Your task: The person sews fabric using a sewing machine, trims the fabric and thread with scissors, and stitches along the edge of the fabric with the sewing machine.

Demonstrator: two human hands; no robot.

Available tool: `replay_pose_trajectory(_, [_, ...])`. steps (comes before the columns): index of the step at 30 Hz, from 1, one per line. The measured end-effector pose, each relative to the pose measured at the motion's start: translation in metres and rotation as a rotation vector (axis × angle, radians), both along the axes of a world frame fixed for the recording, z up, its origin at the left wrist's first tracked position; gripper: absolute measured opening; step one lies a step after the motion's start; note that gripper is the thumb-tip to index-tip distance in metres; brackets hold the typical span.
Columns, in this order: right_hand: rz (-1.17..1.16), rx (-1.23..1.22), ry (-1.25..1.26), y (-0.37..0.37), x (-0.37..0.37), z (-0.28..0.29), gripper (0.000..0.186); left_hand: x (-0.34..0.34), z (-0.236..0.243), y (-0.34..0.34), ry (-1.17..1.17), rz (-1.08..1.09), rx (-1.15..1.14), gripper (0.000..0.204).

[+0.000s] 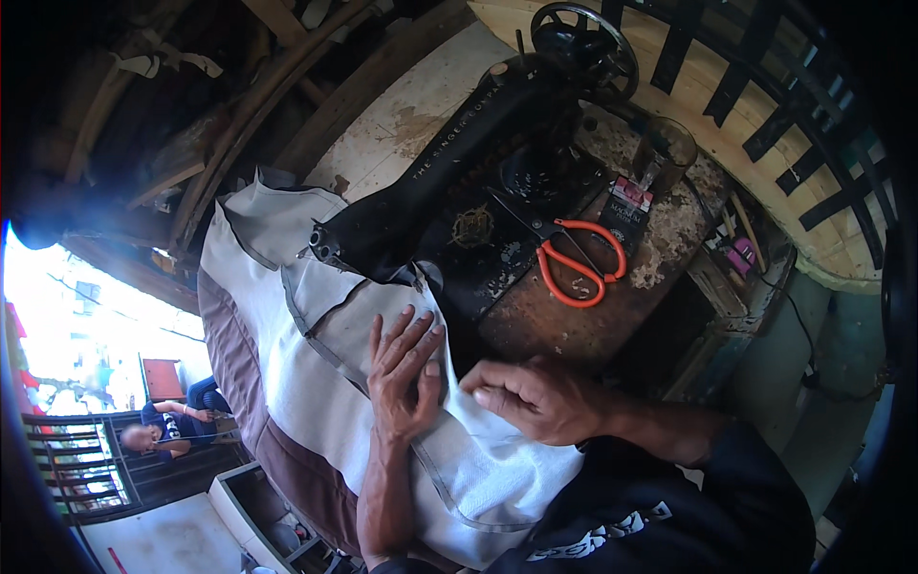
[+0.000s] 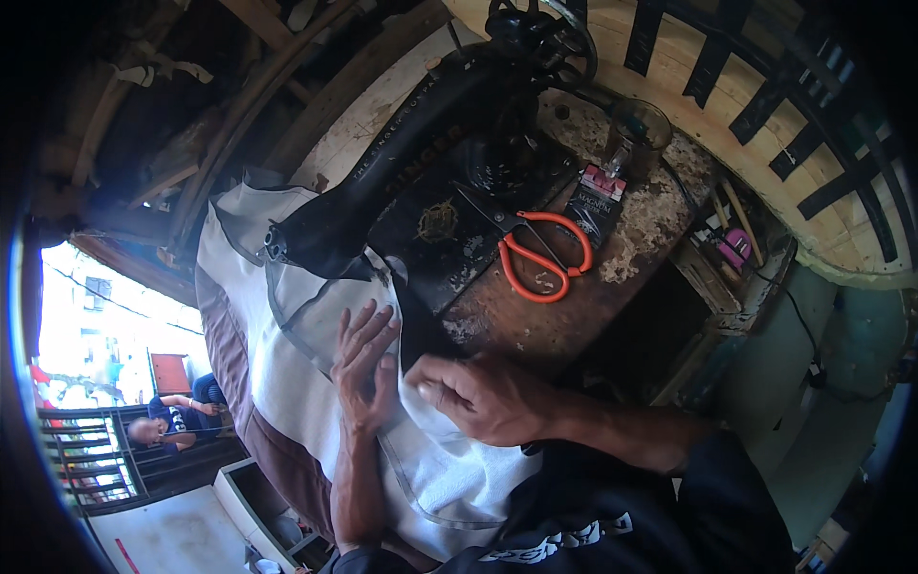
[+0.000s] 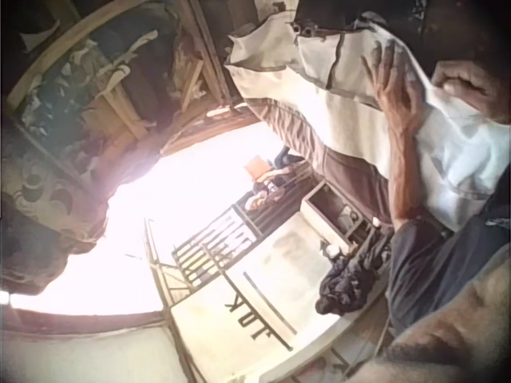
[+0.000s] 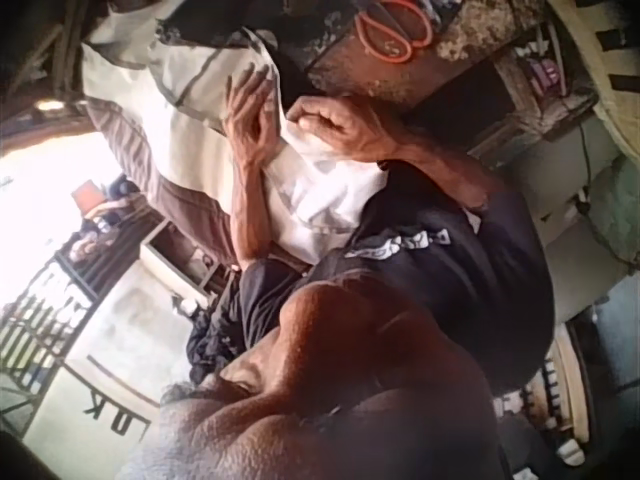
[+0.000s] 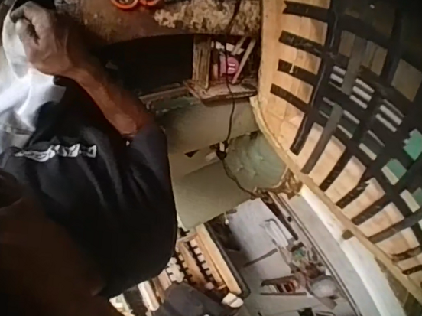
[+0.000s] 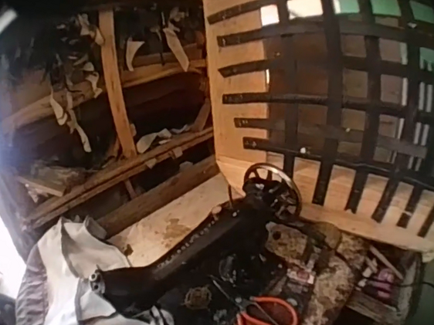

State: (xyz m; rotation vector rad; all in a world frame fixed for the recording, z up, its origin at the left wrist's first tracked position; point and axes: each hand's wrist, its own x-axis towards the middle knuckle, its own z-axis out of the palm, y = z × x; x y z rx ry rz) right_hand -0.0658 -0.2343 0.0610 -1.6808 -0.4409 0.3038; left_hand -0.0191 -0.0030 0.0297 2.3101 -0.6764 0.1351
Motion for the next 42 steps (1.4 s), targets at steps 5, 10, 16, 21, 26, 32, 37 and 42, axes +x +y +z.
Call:
replay_pose_trajectory(5, [0.142,0.008,-0.165,-0.013,0.017,-0.028,0.032,0.003,-0.002,-0.003,0.038,-0.11,0.098,0.033])
replay_pose_trajectory(10, [0.01,-0.201,-0.704,-0.013,0.021,-0.035,0.034,0.002,-0.005,-0.002,0.039,-0.096,0.03,0.032])
replay_pose_trajectory(16, [0.052,-0.359,-0.797,-0.011,-0.022,-0.054,0.036,0.0,0.004,-0.003,0.031,-0.115,0.162,0.04])
replay_pose_trajectory(21, [0.093,-0.412,-0.671,-0.034,-0.037,-0.059,0.037,-0.002,-0.001,-0.008,-0.013,-0.14,0.24,0.043])
replay_pose_trajectory(26, [0.117,-0.404,-0.72,-0.033,-0.041,-0.05,0.036,-0.003,0.003,-0.011,-0.048,-0.121,0.25,0.046])
replay_pose_trajectory(32, [0.108,-0.408,-0.689,-0.036,-0.043,-0.054,0.036,-0.004,-0.003,-0.01,-0.032,-0.15,0.287,0.046])
replay_pose_trajectory(37, [0.086,-0.418,-0.669,-0.039,-0.042,-0.052,0.035,-0.005,-0.001,-0.009,-0.047,-0.156,0.302,0.045])
replay_pose_trajectory(42, [0.076,-0.434,-0.653,-0.041,-0.04,-0.052,0.034,-0.003,0.0,-0.011,-0.046,-0.163,0.303,0.044])
